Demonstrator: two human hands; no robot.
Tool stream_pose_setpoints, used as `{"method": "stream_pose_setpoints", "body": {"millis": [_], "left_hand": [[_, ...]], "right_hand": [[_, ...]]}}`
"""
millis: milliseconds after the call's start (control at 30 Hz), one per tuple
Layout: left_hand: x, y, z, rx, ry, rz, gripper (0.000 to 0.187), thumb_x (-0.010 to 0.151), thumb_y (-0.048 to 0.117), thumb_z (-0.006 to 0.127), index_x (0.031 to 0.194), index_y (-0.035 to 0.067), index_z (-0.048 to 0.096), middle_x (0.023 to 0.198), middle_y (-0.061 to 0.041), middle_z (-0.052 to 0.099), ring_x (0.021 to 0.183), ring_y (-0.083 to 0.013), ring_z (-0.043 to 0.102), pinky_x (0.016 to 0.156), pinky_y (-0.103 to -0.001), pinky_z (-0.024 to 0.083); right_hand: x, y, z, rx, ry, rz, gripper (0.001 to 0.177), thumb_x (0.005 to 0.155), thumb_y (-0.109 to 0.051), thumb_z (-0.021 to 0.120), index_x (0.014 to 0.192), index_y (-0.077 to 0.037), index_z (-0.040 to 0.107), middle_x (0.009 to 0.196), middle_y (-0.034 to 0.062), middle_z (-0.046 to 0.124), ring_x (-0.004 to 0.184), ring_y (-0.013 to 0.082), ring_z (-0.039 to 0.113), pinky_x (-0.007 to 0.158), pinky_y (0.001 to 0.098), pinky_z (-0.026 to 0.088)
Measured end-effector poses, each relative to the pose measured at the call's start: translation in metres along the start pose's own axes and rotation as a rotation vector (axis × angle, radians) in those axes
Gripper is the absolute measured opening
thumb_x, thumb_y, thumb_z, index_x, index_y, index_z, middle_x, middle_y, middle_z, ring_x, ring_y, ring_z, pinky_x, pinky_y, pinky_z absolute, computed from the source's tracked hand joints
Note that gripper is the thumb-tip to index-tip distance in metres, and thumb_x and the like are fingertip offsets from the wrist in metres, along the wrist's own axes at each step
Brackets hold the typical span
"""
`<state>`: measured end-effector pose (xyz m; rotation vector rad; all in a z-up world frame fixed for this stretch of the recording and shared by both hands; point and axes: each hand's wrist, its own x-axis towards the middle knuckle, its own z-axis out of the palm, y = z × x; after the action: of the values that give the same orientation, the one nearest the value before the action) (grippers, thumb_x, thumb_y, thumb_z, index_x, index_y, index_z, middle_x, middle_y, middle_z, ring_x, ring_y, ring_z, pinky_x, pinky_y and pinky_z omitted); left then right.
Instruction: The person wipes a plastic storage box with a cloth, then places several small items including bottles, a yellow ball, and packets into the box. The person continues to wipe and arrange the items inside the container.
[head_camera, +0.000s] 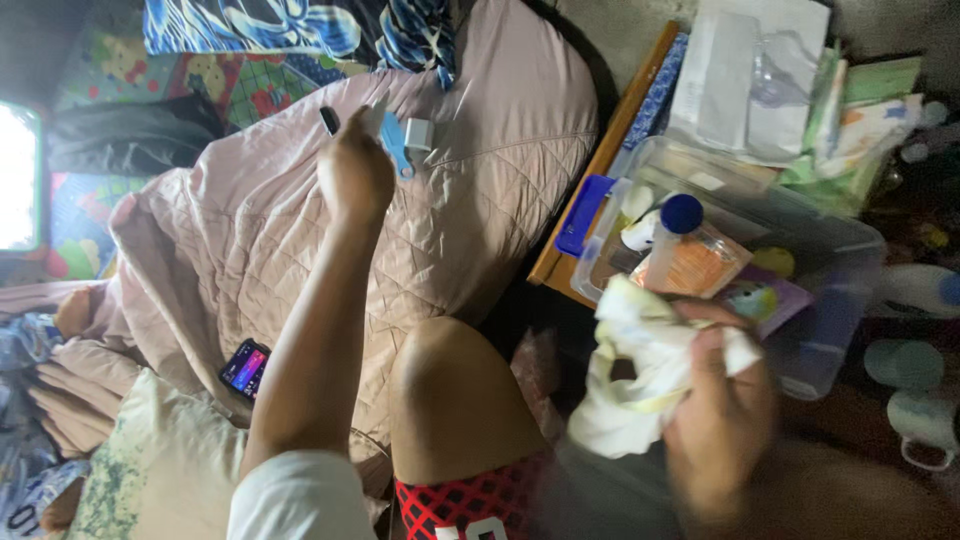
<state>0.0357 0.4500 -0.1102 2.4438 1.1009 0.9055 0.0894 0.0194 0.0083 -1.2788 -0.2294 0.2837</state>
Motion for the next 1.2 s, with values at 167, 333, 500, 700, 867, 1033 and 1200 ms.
{"method": "stream_pose_setpoints", "body": {"millis": [167, 333, 500, 700, 867, 1033, 1200], "left_hand": [[-0.064, 0.073, -0.069, -0.982, -0.158, -0.200, 0.031, 0.093, -0.004, 0.054, 0.121, -0.003, 0.066, 0.110, -0.010, 0.073, 0.099, -0.0175, 0.069, 0.088, -0.030, 0.056], [-0.138, 0.177, -0.087, -1.464, -0.412, -0.334, 0.028, 0.093, -0.006, 0.062, 0.120, -0.004, 0.064, 0.103, -0.010, 0.072, 0.091, -0.0191, 0.070, 0.083, -0.034, 0.059], [-0.147, 0.244, -0.105, -0.876, -0.487, 0.015, 0.032, 0.099, 0.003, 0.062, 0.130, 0.005, 0.068, 0.099, -0.012, 0.074, 0.090, -0.0199, 0.069, 0.082, -0.032, 0.056], [-0.113, 0.290, -0.089, -0.281, -0.539, 0.632, 0.042, 0.082, 0.002, 0.066, 0.123, 0.010, 0.070, 0.112, -0.017, 0.074, 0.093, -0.0339, 0.073, 0.080, -0.042, 0.057], [-0.108, 0.297, -0.059, 0.066, -0.771, 0.915, 0.046, 0.077, 0.004, 0.062, 0.121, 0.011, 0.071, 0.106, -0.013, 0.074, 0.094, -0.0321, 0.071, 0.087, -0.045, 0.052], [-0.102, 0.281, -0.052, 0.027, -0.791, 0.885, 0.049, 0.073, 0.004, 0.061, 0.121, 0.012, 0.072, 0.107, -0.011, 0.074, 0.098, -0.0314, 0.069, 0.089, -0.045, 0.050], [-0.104, 0.263, -0.056, -0.279, -0.523, 0.971, 0.049, 0.073, 0.003, 0.061, 0.121, 0.007, 0.071, 0.113, -0.014, 0.072, 0.108, -0.0313, 0.067, 0.099, -0.042, 0.049]], "right_hand": [[0.008, -0.025, -0.018, 0.133, 0.079, -0.138, 0.025, 0.116, -0.021, 0.059, 0.126, 0.002, 0.060, 0.115, 0.0133, 0.067, 0.108, 0.0195, 0.065, 0.106, 0.0351, 0.052], [0.001, -0.032, -0.035, 0.157, 0.151, -0.296, 0.025, 0.118, -0.021, 0.060, 0.122, 0.004, 0.061, 0.115, 0.0123, 0.066, 0.107, 0.0172, 0.063, 0.104, 0.0317, 0.050], [-0.010, -0.043, -0.073, 0.162, 0.227, -0.289, 0.027, 0.117, -0.022, 0.059, 0.126, 0.003, 0.061, 0.121, 0.0121, 0.066, 0.113, 0.0187, 0.063, 0.108, 0.0340, 0.050], [-0.015, -0.056, -0.113, 0.172, 0.304, -0.312, 0.027, 0.117, -0.025, 0.061, 0.124, 0.001, 0.061, 0.120, 0.0138, 0.067, 0.112, 0.0216, 0.066, 0.107, 0.0369, 0.053], [-0.011, -0.051, -0.120, 0.178, 0.234, -0.348, 0.025, 0.117, -0.023, 0.061, 0.121, 0.002, 0.062, 0.116, 0.0135, 0.068, 0.106, 0.0194, 0.066, 0.104, 0.0341, 0.053], [0.008, -0.046, -0.099, 0.075, 0.179, -0.292, 0.024, 0.117, -0.020, 0.059, 0.125, 0.002, 0.063, 0.114, 0.0117, 0.067, 0.104, 0.0160, 0.064, 0.100, 0.0305, 0.052], [0.024, -0.040, -0.057, 0.018, 0.079, -0.189, 0.026, 0.115, -0.021, 0.056, 0.123, 0.002, 0.064, 0.115, 0.0097, 0.067, 0.101, 0.0136, 0.063, 0.096, 0.0288, 0.053]]}}
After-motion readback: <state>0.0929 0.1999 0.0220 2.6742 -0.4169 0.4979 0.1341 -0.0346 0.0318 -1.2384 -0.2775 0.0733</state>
